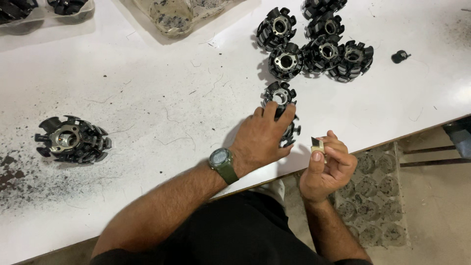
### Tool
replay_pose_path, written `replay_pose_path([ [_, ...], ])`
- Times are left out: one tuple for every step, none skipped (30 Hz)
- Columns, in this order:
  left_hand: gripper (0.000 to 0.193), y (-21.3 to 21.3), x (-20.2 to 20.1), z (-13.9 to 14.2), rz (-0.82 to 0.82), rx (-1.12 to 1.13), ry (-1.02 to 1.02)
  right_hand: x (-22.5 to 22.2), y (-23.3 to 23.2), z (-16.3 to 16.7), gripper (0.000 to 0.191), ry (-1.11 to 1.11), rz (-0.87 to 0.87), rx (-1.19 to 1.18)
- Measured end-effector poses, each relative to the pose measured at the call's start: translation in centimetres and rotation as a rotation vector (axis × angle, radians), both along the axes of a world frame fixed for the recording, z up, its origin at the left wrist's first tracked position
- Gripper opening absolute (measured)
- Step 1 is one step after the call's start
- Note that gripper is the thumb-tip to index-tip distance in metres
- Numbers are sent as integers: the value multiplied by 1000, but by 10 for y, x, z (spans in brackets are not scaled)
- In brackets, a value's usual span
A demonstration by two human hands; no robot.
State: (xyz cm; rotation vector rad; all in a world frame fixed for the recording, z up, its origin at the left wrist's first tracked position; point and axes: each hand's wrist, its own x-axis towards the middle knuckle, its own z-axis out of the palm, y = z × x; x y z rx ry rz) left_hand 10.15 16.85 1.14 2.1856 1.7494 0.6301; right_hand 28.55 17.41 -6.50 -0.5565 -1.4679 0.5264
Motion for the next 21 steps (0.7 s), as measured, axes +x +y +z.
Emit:
replay_pose_path([
  [92, 7, -1, -2, 32, 136, -3, 1, 0, -2, 19, 7, -10, -11],
  [92, 18, -3, -3, 61, 273, -4, 1, 0, -3, 19, 9, -8, -19],
  [93, 28, -3, -5, 91, 414, -8, 1, 1, -5, 19, 8, -5, -24],
  [94, 38, -2, -8, 104, 357, 7, 1, 2, -5, 19, 8, 1, -25],
  [94, 45, -1, -11, 116, 301, 25, 1, 1, -6, 19, 14, -5, -27],
  [95, 52, 1, -15, 131, 245, 44, 1, 1, -7, 19, 21, -10, -29],
  [95, 56, 6, -19, 89, 196, 38, 0, 1, -7, 19, 26, -10, -32],
  [96, 58, 11, -23, 47, 147, 32, 1, 2, -7, 19, 27, -13, -29],
  [96, 62, 18, -26, 0, 98, 29, 1, 4, -7, 20, 30, -21, -26],
  [97, 65, 25, -27, -40, 66, 70, 2, 6, -7, 20, 32, -33, -25],
  [98, 69, 35, -27, -79, 28, 106, 3, 9, -7, 20, 38, -38, -17],
  [100, 73, 44, -25, -110, -13, 138, 4, 13, -7, 20, 39, -36, -13],
  [99, 82, 52, -22, -94, 58, 192, 6, 16, -7, 20, 40, -28, -7],
  [99, 94, 59, -16, -80, 130, 249, 7, 18, -8, 21, 51, -62, -35],
  [98, 101, 62, -13, -66, 202, 309, 8, 19, -9, 22, 65, -97, -62],
  [99, 105, 65, -11, -51, 196, 313, 10, 20, -10, 23, 78, -132, -87],
  [101, 108, 66, -8, -41, 197, 319, 10, 20, -11, 23, 95, -94, -121],
  [102, 107, 62, -7, -33, 202, 327, 10, 19, -13, 23, 113, -58, -149],
  [100, 102, 55, -6, -35, 156, 325, 10, 20, -14, 23, 129, -20, -181],
  [97, 88, 42, -9, -37, 105, 322, 10, 21, -16, 23, 120, -6, -218],
  [95, 72, 25, -12, -42, 51, 321, 10, 21, -17, 23, 113, 7, -257],
])
